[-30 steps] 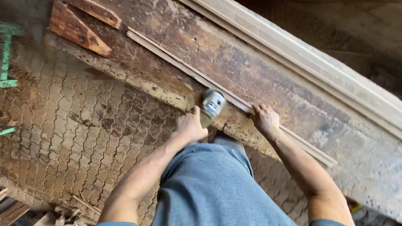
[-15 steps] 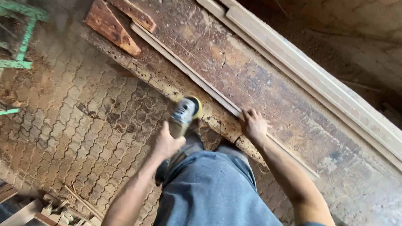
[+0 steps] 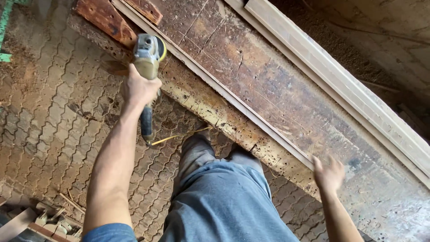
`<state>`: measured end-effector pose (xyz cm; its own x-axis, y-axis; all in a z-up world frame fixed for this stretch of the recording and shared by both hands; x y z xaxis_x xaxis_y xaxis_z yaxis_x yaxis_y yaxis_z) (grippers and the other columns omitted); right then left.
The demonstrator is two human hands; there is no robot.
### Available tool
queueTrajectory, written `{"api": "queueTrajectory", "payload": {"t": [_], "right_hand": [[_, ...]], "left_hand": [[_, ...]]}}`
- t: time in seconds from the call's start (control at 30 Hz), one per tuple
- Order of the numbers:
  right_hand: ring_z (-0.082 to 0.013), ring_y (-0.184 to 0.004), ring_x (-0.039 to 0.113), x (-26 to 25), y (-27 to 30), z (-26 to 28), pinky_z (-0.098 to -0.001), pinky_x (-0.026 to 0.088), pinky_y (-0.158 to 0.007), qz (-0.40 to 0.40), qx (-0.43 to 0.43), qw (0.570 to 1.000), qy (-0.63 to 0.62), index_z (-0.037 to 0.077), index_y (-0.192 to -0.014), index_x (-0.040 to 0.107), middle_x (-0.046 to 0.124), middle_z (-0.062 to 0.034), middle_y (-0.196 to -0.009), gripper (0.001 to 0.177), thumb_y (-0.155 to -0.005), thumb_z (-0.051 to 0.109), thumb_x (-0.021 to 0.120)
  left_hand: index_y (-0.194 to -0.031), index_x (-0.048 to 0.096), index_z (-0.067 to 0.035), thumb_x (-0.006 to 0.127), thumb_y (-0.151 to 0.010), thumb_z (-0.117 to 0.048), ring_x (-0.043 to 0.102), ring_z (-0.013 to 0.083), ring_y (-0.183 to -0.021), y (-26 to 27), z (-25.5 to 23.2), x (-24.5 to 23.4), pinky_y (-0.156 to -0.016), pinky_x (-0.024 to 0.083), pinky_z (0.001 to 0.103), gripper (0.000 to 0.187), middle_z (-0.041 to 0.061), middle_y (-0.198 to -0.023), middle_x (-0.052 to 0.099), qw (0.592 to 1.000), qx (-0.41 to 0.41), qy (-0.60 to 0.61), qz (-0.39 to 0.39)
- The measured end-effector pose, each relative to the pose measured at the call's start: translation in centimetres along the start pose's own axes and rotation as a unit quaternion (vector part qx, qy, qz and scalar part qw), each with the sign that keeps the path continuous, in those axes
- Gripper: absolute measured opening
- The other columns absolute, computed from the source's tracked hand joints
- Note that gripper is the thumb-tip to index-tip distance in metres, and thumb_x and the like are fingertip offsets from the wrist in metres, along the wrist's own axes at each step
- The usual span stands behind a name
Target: Sanding a long piece of wood using a handheld power sander on a workbench.
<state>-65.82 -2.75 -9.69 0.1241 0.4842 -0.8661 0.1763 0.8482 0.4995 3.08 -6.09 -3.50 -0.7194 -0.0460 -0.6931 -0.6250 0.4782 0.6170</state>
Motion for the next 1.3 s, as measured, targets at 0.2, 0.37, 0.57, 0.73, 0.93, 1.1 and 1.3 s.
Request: {"api": "queueTrajectory", "payload": {"t": [0.2,0.37,0.57,0.73,0.93,1.1,1.3], "right_hand": [[-0.0204,-0.077,0.066,10.8,0.2,-16.9,-0.0361,0.059,-0.064,0.039,0.269,0.857,-0.438,-0.006,-0.119,0.072,0.070,-0.0143,-0.099,0.043,-0.096,0.030,0.080],[-0.0177,-0.077,0.071,9.1,0.6,-16.2,-0.0313,0.065,-0.068,0.006,0.296,0.800,-0.521,-0.007,-0.111,0.070,0.073,-0.0145,-0.097,0.036,-0.092,0.020,0.082],[-0.0193,-0.073,0.071,9.6,-0.6,-18.6,-0.0335,0.063,-0.068,0.080,0.272,0.784,-0.552,-0.006,-0.105,0.070,0.073,-0.0135,-0.091,0.029,-0.092,0.018,0.081],[-0.0205,-0.067,0.071,9.8,-1.8,-19.4,-0.0355,0.062,-0.064,0.152,0.240,0.787,-0.548,-0.004,-0.098,0.068,0.073,-0.0131,-0.085,0.027,-0.092,0.019,0.080],[-0.0204,-0.065,0.070,9.7,-2.1,-19.5,-0.0328,0.060,-0.060,0.166,0.223,0.803,-0.526,-0.004,-0.096,0.071,0.072,-0.0137,-0.081,0.025,-0.093,0.019,0.080],[-0.0206,-0.063,0.071,11.4,-2.9,-21.1,-0.0336,0.060,-0.057,0.150,0.172,0.802,-0.552,-0.004,-0.093,0.067,0.073,-0.0131,-0.079,0.024,-0.092,0.018,0.079],[-0.0190,-0.060,0.070,10.2,-3.1,-20.9,-0.0333,0.059,-0.055,0.160,0.132,0.821,-0.532,-0.003,-0.088,0.071,0.072,-0.0131,-0.075,0.023,-0.093,0.019,0.077]], "left_hand": [[-0.156,0.025,-0.002,0.077,-0.083,-0.022,0.063,0.0172,-0.073,0.2,-1.2,2.1,-0.063,0.054,0.037,0.091,0.015,-0.108,0.064,0.992,0.023,-0.123,-0.017],[-0.162,0.011,-0.001,0.073,-0.081,-0.018,0.066,0.0187,-0.071,7.6,-3.5,5.3,-0.063,0.058,0.035,0.103,0.016,-0.108,0.064,0.994,-0.025,-0.102,0.035],[-0.163,0.000,-0.003,0.072,-0.080,-0.020,0.067,0.0227,-0.075,15.4,-3.1,13.5,-0.064,0.057,0.038,0.111,0.016,-0.109,0.063,0.982,-0.046,-0.148,0.111],[-0.160,0.011,0.001,0.074,-0.077,-0.040,0.066,0.0308,-0.092,18.5,-0.7,19.5,-0.079,0.056,0.046,0.112,0.019,-0.117,0.062,0.966,0.036,-0.238,0.100],[-0.156,0.017,0.007,0.075,-0.072,-0.042,0.066,0.0416,-0.105,22.3,0.1,24.7,-0.090,0.054,0.050,0.113,0.030,-0.116,0.065,0.961,0.098,-0.243,0.094],[-0.156,0.020,0.007,0.074,-0.072,-0.041,0.066,0.0459,-0.106,25.5,0.4,28.1,-0.092,0.053,0.053,0.110,0.034,-0.115,0.065,0.964,0.100,-0.224,0.101],[-0.154,0.023,0.008,0.074,-0.074,-0.042,0.066,0.0465,-0.106,30.5,0.5,33.1,-0.093,0.053,0.055,0.107,0.033,-0.113,0.066,0.958,0.121,-0.234,0.117]]}}
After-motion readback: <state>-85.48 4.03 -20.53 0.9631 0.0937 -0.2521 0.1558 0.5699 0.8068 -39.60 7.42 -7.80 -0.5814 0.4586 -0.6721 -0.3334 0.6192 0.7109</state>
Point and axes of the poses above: each hand's wrist, its own y-axis away from the middle knuckle, its own x-axis out of the palm, z = x × y, the point moved 5 cm from there along -y, towards the middle knuckle
